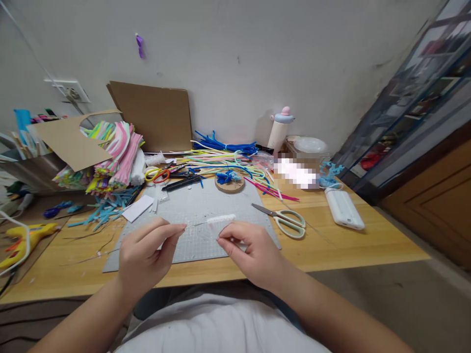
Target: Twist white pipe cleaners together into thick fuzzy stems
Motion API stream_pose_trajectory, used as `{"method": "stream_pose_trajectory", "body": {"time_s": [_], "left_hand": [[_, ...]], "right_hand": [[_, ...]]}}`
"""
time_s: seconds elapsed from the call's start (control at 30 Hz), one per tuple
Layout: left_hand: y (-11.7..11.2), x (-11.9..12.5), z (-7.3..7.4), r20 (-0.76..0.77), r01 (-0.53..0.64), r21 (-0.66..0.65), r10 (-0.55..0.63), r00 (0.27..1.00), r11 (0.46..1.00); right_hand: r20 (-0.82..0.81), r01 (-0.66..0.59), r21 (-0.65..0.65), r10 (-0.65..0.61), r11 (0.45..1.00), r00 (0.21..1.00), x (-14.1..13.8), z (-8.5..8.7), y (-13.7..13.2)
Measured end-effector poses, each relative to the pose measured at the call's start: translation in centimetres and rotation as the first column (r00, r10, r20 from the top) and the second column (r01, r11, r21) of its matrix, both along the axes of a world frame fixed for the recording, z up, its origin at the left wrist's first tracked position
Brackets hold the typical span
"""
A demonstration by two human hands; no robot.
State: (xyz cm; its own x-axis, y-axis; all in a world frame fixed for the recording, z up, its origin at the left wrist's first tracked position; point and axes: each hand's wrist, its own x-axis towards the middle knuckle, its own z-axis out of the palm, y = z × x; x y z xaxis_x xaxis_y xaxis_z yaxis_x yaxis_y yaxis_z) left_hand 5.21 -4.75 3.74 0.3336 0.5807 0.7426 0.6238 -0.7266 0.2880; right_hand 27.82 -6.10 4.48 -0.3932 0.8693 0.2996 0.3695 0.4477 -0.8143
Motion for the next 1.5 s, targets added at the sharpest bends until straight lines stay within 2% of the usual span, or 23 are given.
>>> {"method": "stream_pose_trajectory", "body": {"time_s": [0.07, 0.13, 0.27, 0.33, 0.4, 0.5, 0.6, 0.77, 0.93, 1.33, 1.43, 1.5], "left_hand": [[-0.4, 0.1, -0.2, 0.015, 0.016, 0.024, -0.016, 1.0, 1.0], [-0.7, 0.3, -0.4, 0.032, 0.03, 0.012, -0.03, 0.999, 0.999], [-0.8, 0.7, -0.4, 0.071, 0.046, -0.047, -0.042, 0.997, 0.998], [-0.8, 0.9, -0.3, 0.091, 0.063, -0.092, -0.054, 0.994, 0.994], [-0.8, 1.0, -0.3, 0.096, 0.073, -0.149, -0.059, 0.994, 0.986], [-0.7, 1.1, -0.4, 0.082, 0.072, -0.235, -0.055, 0.995, 0.969], [-0.6, 1.2, -0.6, 0.087, 0.073, -0.299, -0.049, 0.995, 0.952], [-0.5, 1.3, -0.9, 0.124, 0.088, -0.33, -0.049, 0.991, 0.94], [-0.7, 1.5, -0.8, 0.154, 0.093, -0.321, -0.045, 0.987, 0.943], [-0.7, 1.5, -1.2, 0.101, 0.074, -0.314, -0.044, 0.994, 0.946], [-0.5, 1.3, -1.1, 0.113, 0.057, -0.316, -0.022, 0.993, 0.947], [-0.3, 1.2, -1.0, 0.125, 0.029, -0.314, 0.011, 0.992, 0.949]], "right_hand": [[-0.203, -0.082, -0.154, 0.049, 0.985, 0.978, -0.5, -0.8, 0.4], [-0.327, -0.159, -0.247, 0.072, 0.956, 0.942, -0.8, -1.7, 0.8], [-0.327, -0.126, -0.255, 0.038, 0.959, 0.944, -1.3, -3.1, 1.7], [-0.364, -0.162, -0.271, 0.055, 0.949, 0.93, -1.6, -3.3, 1.8], [-0.485, -0.26, -0.304, 0.085, 0.917, 0.87, -1.9, -3.3, 1.8], [-0.691, -0.386, -0.308, 0.075, 0.87, 0.719, -2.3, -3.0, 1.8], [-0.766, -0.367, -0.306, 0.002, 0.879, 0.643, -2.5, -3.0, 1.9], [-0.777, -0.326, -0.364, -0.091, 0.873, 0.623, -2.7, -3.3, 1.9], [-0.797, -0.28, -0.366, -0.144, 0.887, 0.586, -2.9, -3.4, 1.9], [-0.738, -0.172, -0.427, -0.232, 0.888, 0.633, -2.6, -3.8, 1.8], [-0.667, -0.161, -0.437, -0.199, 0.885, 0.718, -2.3, -3.7, 1.8], [-0.548, -0.076, -0.437, -0.198, 0.896, 0.813, -2.1, -3.8, 1.7]]}}
